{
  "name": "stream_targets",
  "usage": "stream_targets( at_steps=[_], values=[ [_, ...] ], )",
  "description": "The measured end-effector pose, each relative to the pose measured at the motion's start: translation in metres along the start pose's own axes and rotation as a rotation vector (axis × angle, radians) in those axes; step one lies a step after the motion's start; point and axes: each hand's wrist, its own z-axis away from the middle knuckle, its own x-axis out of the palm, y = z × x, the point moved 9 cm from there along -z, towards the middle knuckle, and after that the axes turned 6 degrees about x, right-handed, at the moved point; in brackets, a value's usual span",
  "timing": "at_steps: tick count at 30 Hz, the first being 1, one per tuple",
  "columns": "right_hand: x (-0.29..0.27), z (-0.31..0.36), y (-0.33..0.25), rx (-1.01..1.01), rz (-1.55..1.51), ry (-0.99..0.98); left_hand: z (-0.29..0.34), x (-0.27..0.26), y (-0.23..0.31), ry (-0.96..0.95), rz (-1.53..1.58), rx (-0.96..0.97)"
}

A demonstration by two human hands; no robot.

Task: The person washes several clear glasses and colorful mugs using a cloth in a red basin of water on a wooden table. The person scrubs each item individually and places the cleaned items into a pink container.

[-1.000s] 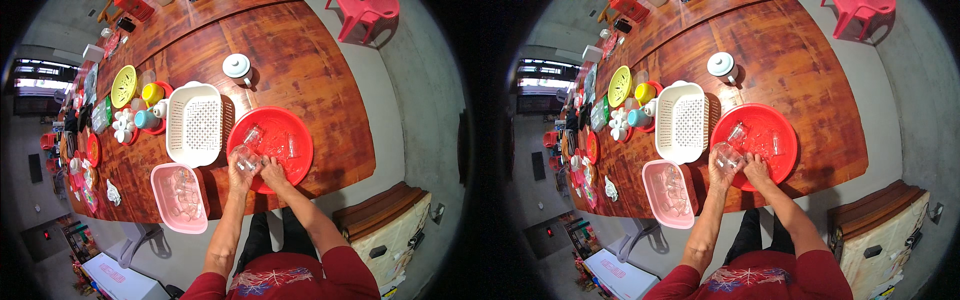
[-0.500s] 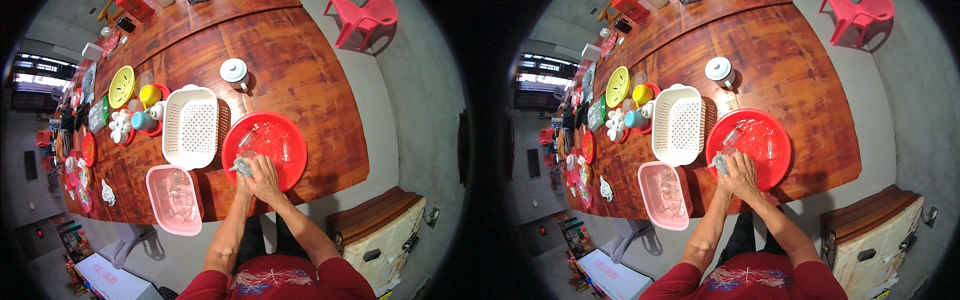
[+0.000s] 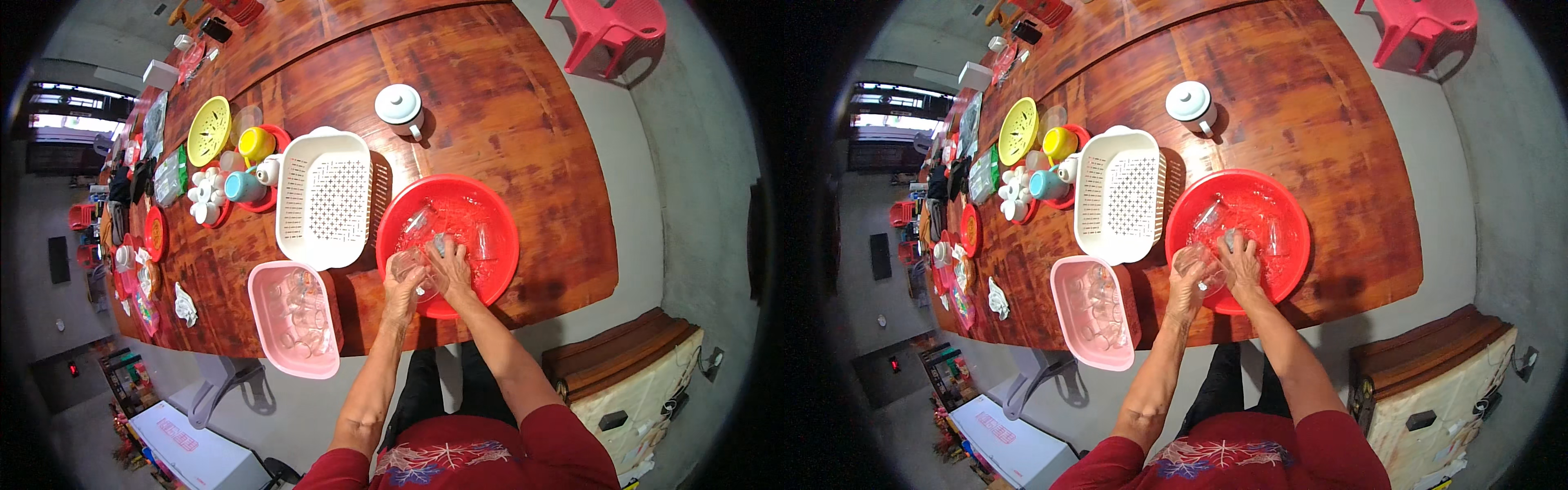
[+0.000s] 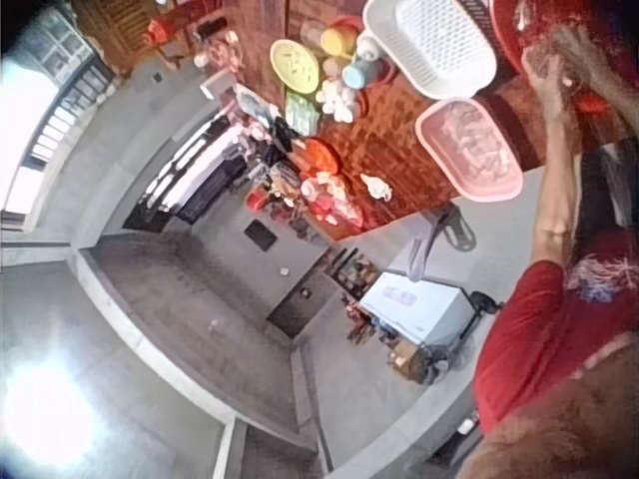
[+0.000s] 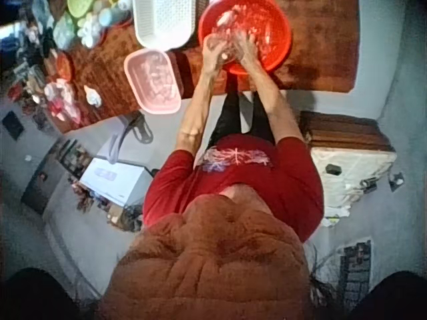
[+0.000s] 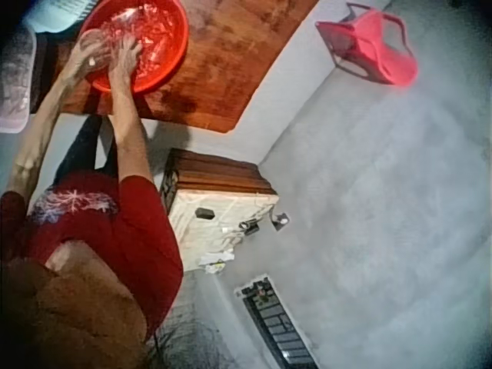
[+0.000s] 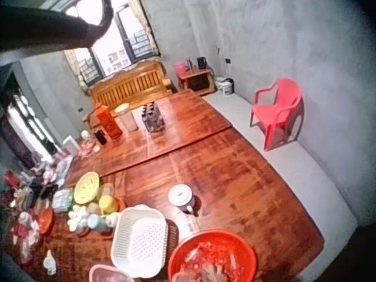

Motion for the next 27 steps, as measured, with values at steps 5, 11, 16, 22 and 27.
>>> stream_targets(
  at_steps=[5, 11, 16, 22, 27],
  values=[
    [0.001, 0.001, 0.046, 0.114, -0.723, -0.102, -0.009, 0.007, 0.017, -0.058, -0.381, 0.181],
    [-0.13, 0.033, -0.038, -0.244, -0.806, -0.047, -0.003, 0.028, 0.038, -0.071, -1.05, 0.578],
    [-0.141, 0.048, -0.08, -0.405, -0.51, 0.144, 0.01, 0.049, 0.026, -0.166, -0.728, 0.519],
    [-0.147, 0.011, -0.071, -0.282, -0.325, 0.171, 0.022, 0.07, 0.035, -0.27, -1.076, 0.608],
    [-0.122, -0.026, -0.04, -0.175, -0.545, -0.102, 0.035, 0.096, 0.053, -0.249, -1.146, 0.64]
  ],
)
